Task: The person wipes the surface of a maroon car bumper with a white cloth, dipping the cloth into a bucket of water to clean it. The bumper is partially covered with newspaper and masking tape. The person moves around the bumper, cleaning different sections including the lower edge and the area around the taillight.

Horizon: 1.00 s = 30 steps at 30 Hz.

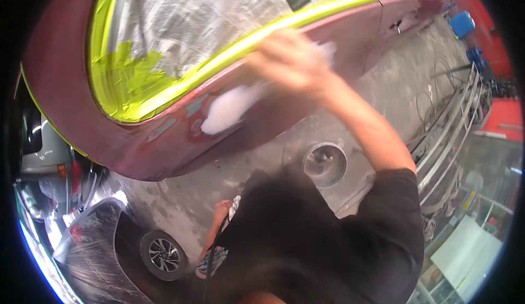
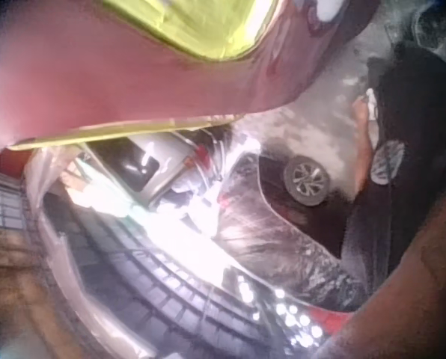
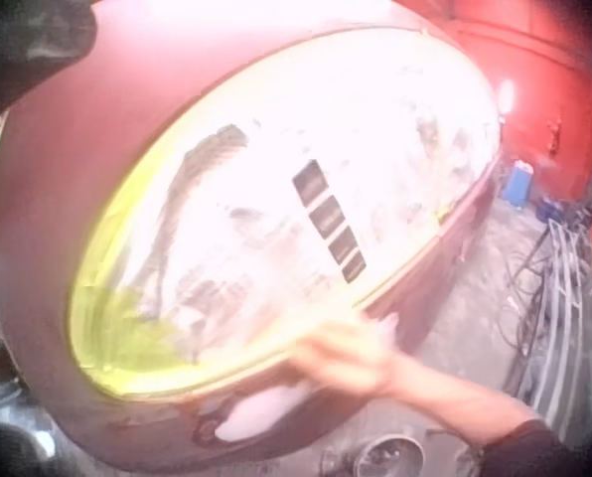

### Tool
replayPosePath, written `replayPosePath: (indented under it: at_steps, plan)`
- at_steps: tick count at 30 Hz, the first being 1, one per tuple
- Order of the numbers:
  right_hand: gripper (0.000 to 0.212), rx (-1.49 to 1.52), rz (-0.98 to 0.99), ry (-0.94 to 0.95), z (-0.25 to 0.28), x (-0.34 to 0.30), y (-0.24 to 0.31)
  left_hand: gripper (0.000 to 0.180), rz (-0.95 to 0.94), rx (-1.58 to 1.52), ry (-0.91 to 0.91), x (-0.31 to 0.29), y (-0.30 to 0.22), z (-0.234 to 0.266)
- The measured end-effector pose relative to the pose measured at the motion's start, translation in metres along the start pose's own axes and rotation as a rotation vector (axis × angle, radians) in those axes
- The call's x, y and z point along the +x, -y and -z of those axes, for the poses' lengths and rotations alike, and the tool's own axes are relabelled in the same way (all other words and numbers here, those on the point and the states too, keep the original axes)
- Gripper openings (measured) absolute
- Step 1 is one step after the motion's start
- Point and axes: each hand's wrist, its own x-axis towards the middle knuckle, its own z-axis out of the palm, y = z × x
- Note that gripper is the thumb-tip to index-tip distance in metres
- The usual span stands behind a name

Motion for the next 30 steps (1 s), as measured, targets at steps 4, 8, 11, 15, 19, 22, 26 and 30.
replayPosePath:
  at_steps: [4, 8, 11, 15, 19, 22, 26, 30]
  plan:
    - [0.033, 0.058, -0.065, -0.063, 0.008, 0.001, 0.001, 0.014, 0.019, -0.141, -0.019, -0.001, 0.061, 0.003]
    - [0.026, 0.202, 0.056, -0.161, -0.054, 0.059, 0.069, 0.015, -0.076, 0.027, 0.030, -0.004, 0.060, -0.005]
    - [0.026, 0.145, 0.077, -0.087, -0.021, 0.023, 0.027, 0.015, -0.079, 0.020, -0.061, 0.014, 0.068, 0.017]
    - [0.026, -0.100, -0.003, -0.035, 0.030, -0.033, -0.050, 0.017, 0.130, -0.267, -0.062, -0.016, 0.027, 0.002]
    - [0.025, 0.010, -0.067, -0.114, 0.004, -0.016, -0.009, 0.018, 0.010, -0.132, -0.002, -0.017, 0.018, -0.006]
    - [0.028, 0.034, -0.051, -0.189, -0.012, 0.004, 0.014, 0.018, -0.035, 0.059, 0.014, -0.003, 0.028, 0.008]
    - [0.036, 0.046, 0.014, 0.012, 0.033, -0.018, -0.043, 0.019, 0.074, 0.020, -0.072, -0.007, -0.032, 0.007]
    - [0.035, 0.050, -0.021, -0.157, -0.009, -0.010, 0.002, 0.024, -0.051, 0.116, -0.071, -0.011, -0.039, -0.002]
